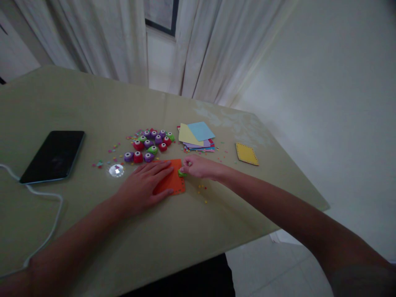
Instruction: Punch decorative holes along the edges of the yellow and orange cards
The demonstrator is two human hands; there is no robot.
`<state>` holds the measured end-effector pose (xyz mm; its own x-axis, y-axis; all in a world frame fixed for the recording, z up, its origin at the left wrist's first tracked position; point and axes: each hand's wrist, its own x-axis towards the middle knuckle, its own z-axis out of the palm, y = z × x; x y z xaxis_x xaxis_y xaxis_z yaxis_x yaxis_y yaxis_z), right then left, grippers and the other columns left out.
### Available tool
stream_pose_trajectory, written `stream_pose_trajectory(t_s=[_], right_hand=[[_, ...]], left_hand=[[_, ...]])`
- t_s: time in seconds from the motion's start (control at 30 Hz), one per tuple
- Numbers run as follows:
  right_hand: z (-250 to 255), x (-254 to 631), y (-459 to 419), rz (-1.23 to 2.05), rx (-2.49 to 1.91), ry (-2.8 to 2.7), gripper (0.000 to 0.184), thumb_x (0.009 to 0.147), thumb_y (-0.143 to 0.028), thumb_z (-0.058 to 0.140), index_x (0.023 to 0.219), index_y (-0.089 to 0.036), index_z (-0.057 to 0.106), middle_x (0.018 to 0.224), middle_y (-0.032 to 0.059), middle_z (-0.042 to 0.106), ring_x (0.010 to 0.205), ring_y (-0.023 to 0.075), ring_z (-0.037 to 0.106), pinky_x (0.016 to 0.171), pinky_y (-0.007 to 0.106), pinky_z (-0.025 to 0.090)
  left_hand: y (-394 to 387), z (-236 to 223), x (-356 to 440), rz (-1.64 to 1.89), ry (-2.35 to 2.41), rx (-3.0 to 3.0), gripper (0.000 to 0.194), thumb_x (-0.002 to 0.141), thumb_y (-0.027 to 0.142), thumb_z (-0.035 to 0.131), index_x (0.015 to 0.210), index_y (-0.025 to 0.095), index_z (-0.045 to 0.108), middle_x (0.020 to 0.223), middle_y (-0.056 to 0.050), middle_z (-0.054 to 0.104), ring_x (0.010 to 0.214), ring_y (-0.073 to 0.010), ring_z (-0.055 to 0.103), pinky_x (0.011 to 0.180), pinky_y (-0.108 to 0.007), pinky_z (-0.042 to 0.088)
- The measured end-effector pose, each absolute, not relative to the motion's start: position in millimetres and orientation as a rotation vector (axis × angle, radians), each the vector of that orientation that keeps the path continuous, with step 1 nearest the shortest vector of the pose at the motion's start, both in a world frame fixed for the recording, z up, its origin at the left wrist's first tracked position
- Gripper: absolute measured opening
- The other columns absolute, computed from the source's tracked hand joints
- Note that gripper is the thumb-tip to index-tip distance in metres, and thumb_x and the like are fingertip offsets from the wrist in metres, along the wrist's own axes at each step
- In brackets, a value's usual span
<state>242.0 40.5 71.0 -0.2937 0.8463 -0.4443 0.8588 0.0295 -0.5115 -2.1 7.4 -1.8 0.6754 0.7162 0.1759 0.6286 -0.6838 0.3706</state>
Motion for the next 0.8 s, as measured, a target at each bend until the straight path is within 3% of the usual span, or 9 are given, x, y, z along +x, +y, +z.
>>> stream_pose_trajectory(t_s=[0.4,0.63,0.8], right_hand=[[67,240,40,-1.153,1.861,2.229,0.03,0.096,-0.03,0.072,0.074,-0.021,0.052,0.068,-0.0056,0.051,0.067,0.0139,0.046,0.061,0.027,0.029],[73,248,32,-1.211,1.985,2.255,0.027,0.094,-0.036,0.075,0.081,-0.02,0.058,0.077,-0.0044,0.058,0.075,0.0138,0.053,0.064,0.024,0.035],[84,276,22,-1.31,2.203,2.146,0.015,0.084,-0.018,0.077,0.085,-0.019,0.062,0.069,-0.0053,0.059,0.065,0.0133,0.053,0.061,0.024,0.036]], left_hand=[[7,-2,-1,0.469,1.088,2.606,0.071,0.102,0.068,0.054,0.158,0.024,0.058,0.166,-0.011,0.054,0.151,-0.037,0.051,0.126,-0.059,0.037],[7,-3,-3,0.487,1.075,2.62,0.071,0.103,0.067,0.054,0.159,0.023,0.058,0.166,-0.011,0.054,0.151,-0.0364,0.051,0.127,-0.057,0.036],[6,-3,-3,0.494,1.072,2.634,0.07,0.104,0.066,0.055,0.159,0.024,0.057,0.166,-0.012,0.053,0.152,-0.0362,0.05,0.127,-0.057,0.037]])
